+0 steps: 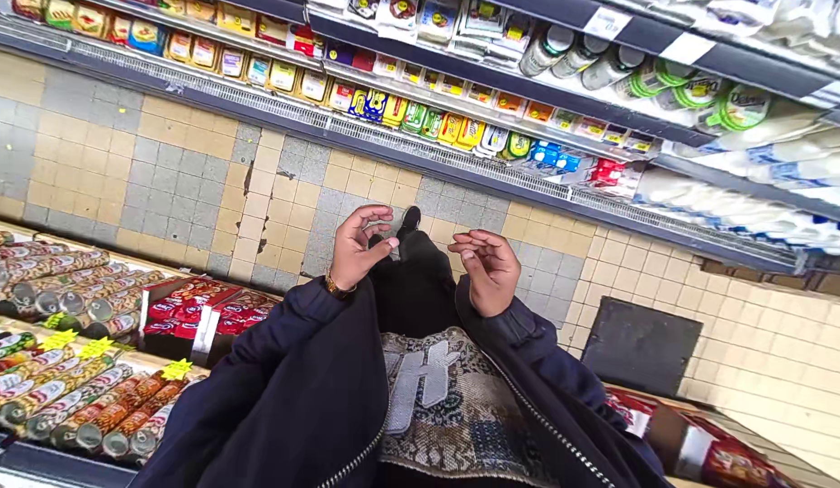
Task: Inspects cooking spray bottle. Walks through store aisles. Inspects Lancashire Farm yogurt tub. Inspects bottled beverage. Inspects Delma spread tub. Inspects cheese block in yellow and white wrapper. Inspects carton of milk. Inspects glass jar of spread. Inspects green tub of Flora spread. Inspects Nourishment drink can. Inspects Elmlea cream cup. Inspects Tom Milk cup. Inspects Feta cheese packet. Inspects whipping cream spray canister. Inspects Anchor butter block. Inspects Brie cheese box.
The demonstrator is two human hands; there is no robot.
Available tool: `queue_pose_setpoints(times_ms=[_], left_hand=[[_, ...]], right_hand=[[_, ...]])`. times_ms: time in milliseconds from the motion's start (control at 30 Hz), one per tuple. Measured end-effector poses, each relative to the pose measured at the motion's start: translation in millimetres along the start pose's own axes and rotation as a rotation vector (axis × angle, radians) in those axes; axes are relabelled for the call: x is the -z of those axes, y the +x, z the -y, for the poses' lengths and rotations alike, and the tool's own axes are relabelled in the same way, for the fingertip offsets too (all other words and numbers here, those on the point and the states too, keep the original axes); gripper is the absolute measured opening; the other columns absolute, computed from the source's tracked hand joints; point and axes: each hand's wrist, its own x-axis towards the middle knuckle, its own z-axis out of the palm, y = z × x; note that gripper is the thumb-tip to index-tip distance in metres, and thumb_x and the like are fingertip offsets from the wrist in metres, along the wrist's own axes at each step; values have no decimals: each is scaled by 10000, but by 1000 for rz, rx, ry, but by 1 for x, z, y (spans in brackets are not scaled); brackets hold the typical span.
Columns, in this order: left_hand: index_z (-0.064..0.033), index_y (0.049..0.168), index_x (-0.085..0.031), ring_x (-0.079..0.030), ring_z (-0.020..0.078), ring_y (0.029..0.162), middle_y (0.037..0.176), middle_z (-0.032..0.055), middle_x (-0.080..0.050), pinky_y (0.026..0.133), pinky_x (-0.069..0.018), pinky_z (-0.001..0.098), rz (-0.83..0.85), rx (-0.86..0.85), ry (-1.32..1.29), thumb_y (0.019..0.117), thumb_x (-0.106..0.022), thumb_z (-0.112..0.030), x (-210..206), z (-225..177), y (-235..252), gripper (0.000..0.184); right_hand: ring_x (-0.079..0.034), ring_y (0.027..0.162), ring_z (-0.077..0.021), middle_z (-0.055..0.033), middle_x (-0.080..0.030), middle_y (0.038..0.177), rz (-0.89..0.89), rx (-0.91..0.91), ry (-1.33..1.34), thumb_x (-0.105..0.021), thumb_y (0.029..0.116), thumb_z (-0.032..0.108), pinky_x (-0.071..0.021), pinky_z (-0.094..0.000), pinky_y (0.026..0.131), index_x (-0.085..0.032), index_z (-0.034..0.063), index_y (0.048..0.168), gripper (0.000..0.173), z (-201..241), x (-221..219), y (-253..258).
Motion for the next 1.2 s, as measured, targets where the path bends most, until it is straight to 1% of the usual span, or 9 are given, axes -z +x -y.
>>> queue_pose_setpoints(times_ms=[267,433,533,600,767,867,933,1067,1200], left_hand=[[-16,1337,-550,-651,309,1152,1289,156,-631,953,-583,480,-76,157,68,786,-851,-111,-5,44,46,635],[-32,1396,-495,-641,285,1169,1334,137,-602,924,-599,447,-130,306,181,735,-869,-106,-3,111,94,763],[-26,1463,-405,-611,290,1226,1389,160,-559,952,-587,448,-170,327,271,758,-863,-130,0,172,130,847],[25,1478,-368,-605,318,1243,1367,204,-565,956,-594,460,-227,314,314,753,-875,-138,5,226,157,899],[18,1499,-355,-571,324,1296,1417,221,-524,953,-596,452,-306,419,317,691,-900,-64,13,358,226,978],[19,1521,-327,-579,310,1286,1434,223,-513,942,-596,434,-371,453,336,696,-897,-74,20,426,265,1008],[36,1511,-342,-605,294,1248,1436,230,-513,937,-595,406,-449,489,328,777,-843,-106,26,466,290,899],[17,1416,-492,-642,274,1166,1335,189,-595,908,-593,437,-710,664,142,991,-648,-164,36,522,336,488],[0,1364,-540,-637,264,1141,1292,171,-596,893,-585,413,-800,779,-9,1040,-585,-219,43,548,372,394]], right_hand=[[-714,1017,-199,-79,-718,1180,-54,-96,41,-610,1007,119,-611,-374,893,-603,51,1283,284,-31,11,17],[-711,1045,-191,-60,-713,1217,-70,-176,101,-628,997,103,-606,-363,915,-615,134,1313,318,-72,34,29],[-710,1053,-189,-59,-714,1214,-95,-238,126,-628,992,91,-603,-353,918,-622,158,1323,337,-108,53,35],[-708,1054,-187,-56,-713,1220,-107,-282,117,-633,990,104,-603,-347,912,-623,177,1324,342,-132,67,40],[-709,1038,-166,-17,-717,1210,-90,-404,55,-654,994,193,-605,-336,895,-643,243,1323,333,-183,106,50],[-714,1036,-161,-2,-715,1224,-73,-470,47,-659,987,172,-607,-335,904,-634,259,1331,356,-211,133,53],[-715,1038,-164,-6,-716,1222,-93,-524,51,-670,981,166,-606,-336,911,-643,255,1322,354,-225,150,55],[-718,1024,-176,-31,-725,1190,-144,-620,24,-682,964,152,-611,-339,893,-670,226,1286,331,-245,181,61],[-716,1025,-167,-25,-730,1175,-152,-678,9,-686,956,137,-603,-330,906,-677,219,1266,321,-254,198,69]])
